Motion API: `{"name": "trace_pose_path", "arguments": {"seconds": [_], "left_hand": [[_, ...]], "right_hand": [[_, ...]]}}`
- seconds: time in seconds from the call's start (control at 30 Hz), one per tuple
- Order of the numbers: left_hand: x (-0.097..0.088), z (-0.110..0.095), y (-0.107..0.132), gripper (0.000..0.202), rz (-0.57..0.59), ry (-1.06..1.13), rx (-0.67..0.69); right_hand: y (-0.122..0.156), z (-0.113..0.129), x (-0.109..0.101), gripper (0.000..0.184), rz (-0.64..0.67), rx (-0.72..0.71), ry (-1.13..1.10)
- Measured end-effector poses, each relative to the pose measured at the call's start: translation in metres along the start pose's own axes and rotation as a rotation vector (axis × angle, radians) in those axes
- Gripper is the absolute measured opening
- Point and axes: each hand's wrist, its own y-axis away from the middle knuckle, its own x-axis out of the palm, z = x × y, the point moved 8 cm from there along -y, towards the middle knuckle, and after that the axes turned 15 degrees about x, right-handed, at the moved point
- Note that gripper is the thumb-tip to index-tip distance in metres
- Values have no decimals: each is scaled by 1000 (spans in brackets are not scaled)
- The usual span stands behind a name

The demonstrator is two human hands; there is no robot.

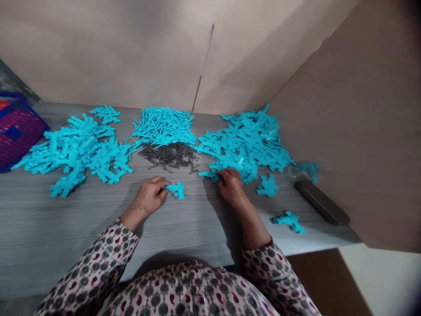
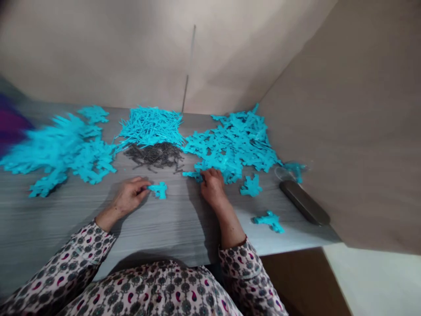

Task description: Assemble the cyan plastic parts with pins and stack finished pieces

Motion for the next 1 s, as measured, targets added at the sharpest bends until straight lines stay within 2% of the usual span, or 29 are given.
{"name": "trace_pose_path", "arguments": {"seconds": [0.13,0.2,0.27,0.37,0.4,0.47,0.5,0.57,0.63,0.8,0.9,1.0], "left_hand": [[9,-10,-9,22,-56,-21,60],[1,-9,-10,24,-131,-33,74],[-22,1,-5,26,-221,-101,32],[-74,32,16,26,-316,-388,-138],[-88,43,23,25,-295,-481,-187],[-102,63,31,26,-161,-563,-211],[-107,72,35,25,-136,-580,-230],[-105,80,36,31,-64,-577,-216],[-98,80,34,37,-10,-592,-216],[-88,70,25,33,93,-660,-310],[-88,67,24,26,92,-647,-321],[-87,67,24,22,70,-636,-290]], "right_hand": [[-10,-8,-4,39,-26,103,63],[-10,0,-14,37,-91,112,45],[-7,17,-28,35,-170,65,-13],[1,58,-37,31,-191,-90,-137],[3,73,-36,31,-171,-145,-174],[8,100,-28,31,-108,-233,-220],[9,110,-23,30,-86,-256,-239],[11,124,-14,29,-45,-298,-284],[10,127,-8,28,-41,-318,-331],[2,106,-13,23,-193,-332,-433],[-1,99,-15,22,-241,-356,-467],[-13,101,-12,23,-214,-342,-409]]}}
